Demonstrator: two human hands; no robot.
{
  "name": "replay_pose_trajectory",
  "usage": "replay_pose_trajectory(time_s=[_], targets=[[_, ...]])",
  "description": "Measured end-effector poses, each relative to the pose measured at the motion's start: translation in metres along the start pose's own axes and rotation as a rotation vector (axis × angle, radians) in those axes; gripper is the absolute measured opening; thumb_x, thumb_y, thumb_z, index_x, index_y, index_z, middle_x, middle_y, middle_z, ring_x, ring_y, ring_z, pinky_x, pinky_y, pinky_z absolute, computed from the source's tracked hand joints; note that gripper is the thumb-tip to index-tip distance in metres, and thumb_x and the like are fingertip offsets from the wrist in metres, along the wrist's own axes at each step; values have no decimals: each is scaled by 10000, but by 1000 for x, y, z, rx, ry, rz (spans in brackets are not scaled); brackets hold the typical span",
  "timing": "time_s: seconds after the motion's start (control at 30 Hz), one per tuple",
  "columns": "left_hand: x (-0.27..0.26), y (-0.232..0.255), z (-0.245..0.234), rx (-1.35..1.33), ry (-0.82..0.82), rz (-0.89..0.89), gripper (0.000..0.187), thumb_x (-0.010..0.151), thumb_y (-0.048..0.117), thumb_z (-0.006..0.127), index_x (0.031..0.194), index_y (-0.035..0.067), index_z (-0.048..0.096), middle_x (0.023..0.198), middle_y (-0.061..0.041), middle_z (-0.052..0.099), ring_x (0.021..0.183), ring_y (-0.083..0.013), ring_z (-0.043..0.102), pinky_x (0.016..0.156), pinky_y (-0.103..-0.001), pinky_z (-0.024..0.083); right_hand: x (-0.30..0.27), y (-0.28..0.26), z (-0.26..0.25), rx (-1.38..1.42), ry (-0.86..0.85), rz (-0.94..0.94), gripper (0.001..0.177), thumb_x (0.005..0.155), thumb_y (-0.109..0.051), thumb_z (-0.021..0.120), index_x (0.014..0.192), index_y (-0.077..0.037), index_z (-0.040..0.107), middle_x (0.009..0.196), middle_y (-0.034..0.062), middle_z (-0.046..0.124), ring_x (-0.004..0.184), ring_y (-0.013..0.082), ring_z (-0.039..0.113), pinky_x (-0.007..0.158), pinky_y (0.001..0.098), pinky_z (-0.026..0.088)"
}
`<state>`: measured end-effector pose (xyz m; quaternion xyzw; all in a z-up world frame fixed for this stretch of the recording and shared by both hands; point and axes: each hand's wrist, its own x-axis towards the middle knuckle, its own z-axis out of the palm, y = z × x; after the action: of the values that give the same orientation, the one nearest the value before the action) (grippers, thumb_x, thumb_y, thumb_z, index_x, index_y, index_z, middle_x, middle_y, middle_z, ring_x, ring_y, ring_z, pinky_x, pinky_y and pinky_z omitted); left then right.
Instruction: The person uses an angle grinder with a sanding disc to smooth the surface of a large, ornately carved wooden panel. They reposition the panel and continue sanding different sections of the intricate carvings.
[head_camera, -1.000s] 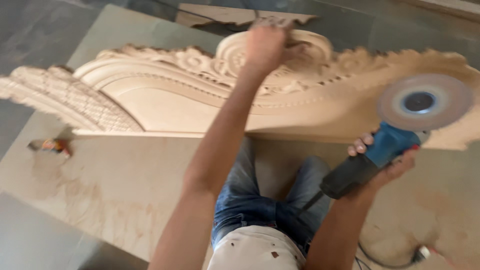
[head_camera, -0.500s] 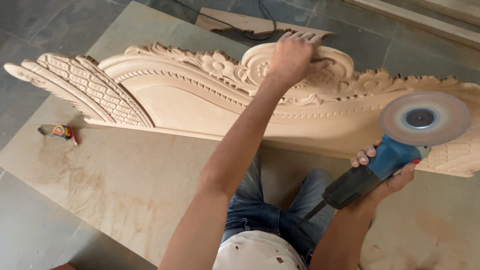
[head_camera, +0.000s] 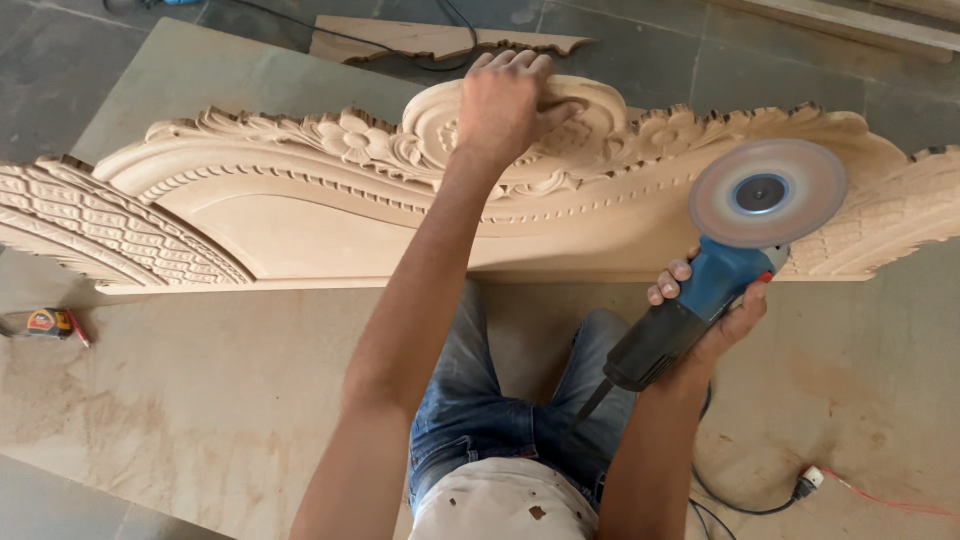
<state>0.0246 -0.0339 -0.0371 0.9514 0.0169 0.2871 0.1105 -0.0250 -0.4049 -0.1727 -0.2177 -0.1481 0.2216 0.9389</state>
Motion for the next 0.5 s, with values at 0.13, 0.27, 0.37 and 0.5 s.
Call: replay_pose_trajectory(time_s=[0.13,0.27,0.37,0.5], targets=[[-2,-1,1,11,80,29,601,761,671,810,903,94,724,860,-46,699,871,-209,687,823,-395,515,1,3,5,-40,-2,-2,795,998,-681,624,1355,19,503,1083,165,595,926,268,609,832,414,528],[-1,-3,6,40,63,34,606,765,673,810,900,89,721,861,-51,698,846,-198,686,797,-387,520,-2,9,15,-104,20,-50,766,1000,-671,649,1319,11,511,1085,142,595,933,249,608,849,392,519],[0,-5,11,54,51,35,612,780,684,806,886,88,718,854,-50,699,849,-200,688,796,-386,521,-3,15,26,-127,46,-123,753,971,-631,719,1319,6,519,1099,128,596,979,242,616,892,398,525],[1,-7,14,39,28,25,615,763,692,796,916,100,725,869,-53,700,848,-194,679,786,-385,518,-4,16,39,-84,96,-88,655,924,-414,791,1394,-44,524,1151,103,592,1073,241,625,983,484,543]])
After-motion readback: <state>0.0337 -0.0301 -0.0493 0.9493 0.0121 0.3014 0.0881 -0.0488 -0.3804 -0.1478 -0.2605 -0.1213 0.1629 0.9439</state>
